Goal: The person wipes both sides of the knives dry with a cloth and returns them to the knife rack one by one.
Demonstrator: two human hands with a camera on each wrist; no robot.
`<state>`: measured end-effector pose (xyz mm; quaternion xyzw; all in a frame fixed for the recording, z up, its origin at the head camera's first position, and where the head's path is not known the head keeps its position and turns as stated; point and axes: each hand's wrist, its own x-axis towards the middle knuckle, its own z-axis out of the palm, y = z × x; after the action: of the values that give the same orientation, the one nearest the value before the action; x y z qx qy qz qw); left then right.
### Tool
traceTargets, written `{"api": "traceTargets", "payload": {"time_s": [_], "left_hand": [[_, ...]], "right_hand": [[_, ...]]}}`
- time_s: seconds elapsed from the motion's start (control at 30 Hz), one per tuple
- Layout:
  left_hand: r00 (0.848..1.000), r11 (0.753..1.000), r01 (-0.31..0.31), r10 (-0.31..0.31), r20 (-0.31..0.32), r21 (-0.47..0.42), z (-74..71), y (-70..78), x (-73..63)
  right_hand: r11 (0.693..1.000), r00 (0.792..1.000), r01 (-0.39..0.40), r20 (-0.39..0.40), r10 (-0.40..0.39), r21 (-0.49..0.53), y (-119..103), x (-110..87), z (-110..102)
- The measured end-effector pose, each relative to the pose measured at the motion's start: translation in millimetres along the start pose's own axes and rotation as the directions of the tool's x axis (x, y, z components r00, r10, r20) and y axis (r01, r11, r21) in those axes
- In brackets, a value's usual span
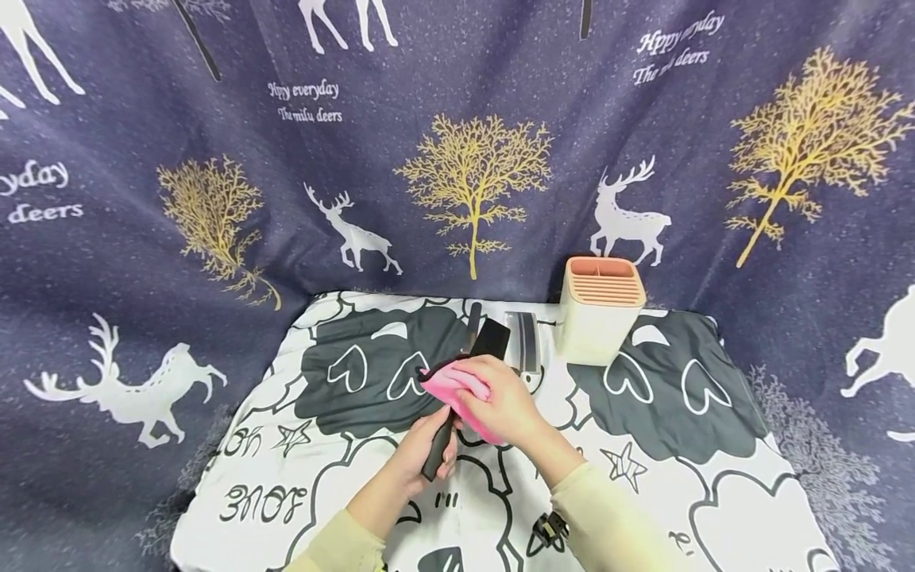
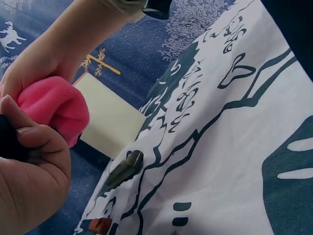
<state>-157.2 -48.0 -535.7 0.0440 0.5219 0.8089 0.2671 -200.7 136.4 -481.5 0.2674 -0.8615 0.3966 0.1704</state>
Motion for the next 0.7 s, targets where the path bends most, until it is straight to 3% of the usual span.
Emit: {"api": "traceTargets", "payload": {"time_s": [0.13, 0.27, 0.7], "left_hand": [[1.000, 1.000, -0.015, 0.015, 0.025, -0.020, 2.4, 0.7, -1.5], [0.999, 0.999, -0.031, 0.031, 0.025, -0.012, 1.9, 1.1, -3.4], [0.980, 0.995, -0.096, 0.092, 0.176, 0.015, -4.8, 3.6, -6.3]], "right_hand": [[0.989, 0.999, 0.047, 0.033, -0.042, -0.141, -1.0, -1.0, 5.3], [0.968, 0.996, 0.090, 0.014, -0.090, -0.233, -0.2, -2.1, 8.8], [0.950, 0.978, 0.143, -0.104, -0.178, -0.278, 16.9, 4.3, 5.8]]}}
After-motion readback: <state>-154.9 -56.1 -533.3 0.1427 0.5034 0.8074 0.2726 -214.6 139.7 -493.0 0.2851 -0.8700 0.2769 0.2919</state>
